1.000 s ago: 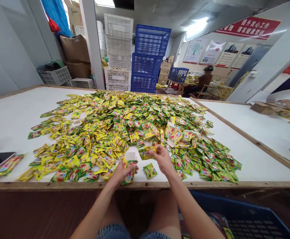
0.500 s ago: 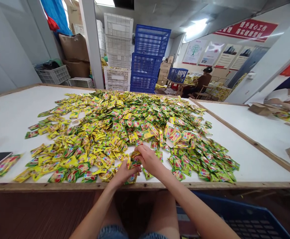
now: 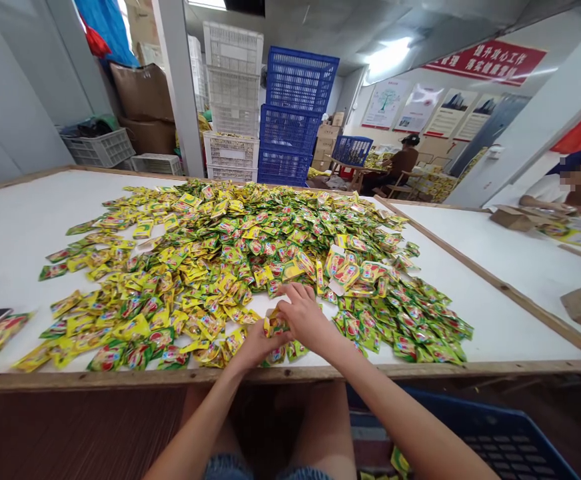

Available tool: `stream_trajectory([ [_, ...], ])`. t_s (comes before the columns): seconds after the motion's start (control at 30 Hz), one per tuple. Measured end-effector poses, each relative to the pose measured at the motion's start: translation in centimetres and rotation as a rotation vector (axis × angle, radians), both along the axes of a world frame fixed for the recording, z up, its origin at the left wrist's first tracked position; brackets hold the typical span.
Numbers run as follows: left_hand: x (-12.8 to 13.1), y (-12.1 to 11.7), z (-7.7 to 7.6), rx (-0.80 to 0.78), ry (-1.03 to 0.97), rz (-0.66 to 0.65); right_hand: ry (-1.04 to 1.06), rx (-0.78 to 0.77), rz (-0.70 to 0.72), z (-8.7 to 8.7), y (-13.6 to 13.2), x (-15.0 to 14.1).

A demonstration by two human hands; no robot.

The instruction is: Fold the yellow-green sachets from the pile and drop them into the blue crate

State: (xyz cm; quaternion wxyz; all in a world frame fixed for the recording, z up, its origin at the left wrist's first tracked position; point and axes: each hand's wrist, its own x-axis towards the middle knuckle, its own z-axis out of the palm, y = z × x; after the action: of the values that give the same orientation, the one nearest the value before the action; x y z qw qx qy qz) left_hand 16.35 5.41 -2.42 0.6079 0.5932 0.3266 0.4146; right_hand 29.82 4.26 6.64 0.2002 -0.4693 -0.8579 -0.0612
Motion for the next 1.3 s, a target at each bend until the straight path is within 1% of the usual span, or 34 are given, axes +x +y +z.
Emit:
stream_trajectory([
  [0.1,0.2,0.2,0.1,0.060,0.017,-0.014,0.079,0.010,-0.021,-0.6,0.3,0.0],
  [0.23,0.2,0.2,-0.3,0.091,0.033,-0.022,0.196,-0.088,0.033,-2.9,-0.4,-0.2],
  [0.33,0.0,0.2,-0.6,0.052,-0.017,0.000,0.351,-0.167,0.006,-4.3,-1.6,0.2],
  [0.43,-0.2,-0.2,-0.6,-0.014,0.000,-0.010,0.529,-0.209,-0.061,-5.0,-2.7,0.9],
  [0.5,-0.5,-0.7,-0.5,-0.005,0.025,0.037,0.587,-0.233,-0.081,-5.4,-3.2,1.2],
  [0.6,-1.0,-1.9,-0.1,0.059,0.023,0.216,0.561,-0.225,-0.094,-6.1,-3.3,1.3],
  [0.63,-1.3,-2.3,0.0,0.084,0.036,0.249,0.547,-0.222,-0.089,-6.4,-3.2,1.2],
  [0.7,-1.7,-2.8,0.3,0.129,0.097,0.254,0.601,-0.239,-0.086,-7.0,-3.1,0.9],
  [0.8,-2.2,-2.9,0.4,0.143,0.173,0.226,0.849,-0.299,-0.121,-7.7,-3.2,0.2],
  [0.87,-2.2,-2.7,0.5,0.147,0.187,0.238,0.943,-0.312,-0.125,-8.0,-3.4,-0.1],
  [0.93,-2.0,-2.5,0.5,0.164,0.178,0.261,0.932,-0.304,-0.094,-7.9,-3.5,-0.4],
  [1.0,-1.7,-2.5,0.5,0.160,0.113,0.288,0.919,-0.285,-0.074,-7.8,-3.4,-0.5],
  [1.1,-1.3,-2.7,0.8,0.124,0.008,0.290,0.995,-0.244,-0.120,-7.8,-3.3,-0.5],
  [1.17,-1.4,-2.8,1.1,0.139,0.033,0.267,1.020,-0.236,-0.123,-7.9,-3.2,-0.4],
  [1.3,-2.0,-2.9,1.7,0.164,0.114,0.248,0.929,-0.249,-0.029,-7.6,-3.5,-0.2],
])
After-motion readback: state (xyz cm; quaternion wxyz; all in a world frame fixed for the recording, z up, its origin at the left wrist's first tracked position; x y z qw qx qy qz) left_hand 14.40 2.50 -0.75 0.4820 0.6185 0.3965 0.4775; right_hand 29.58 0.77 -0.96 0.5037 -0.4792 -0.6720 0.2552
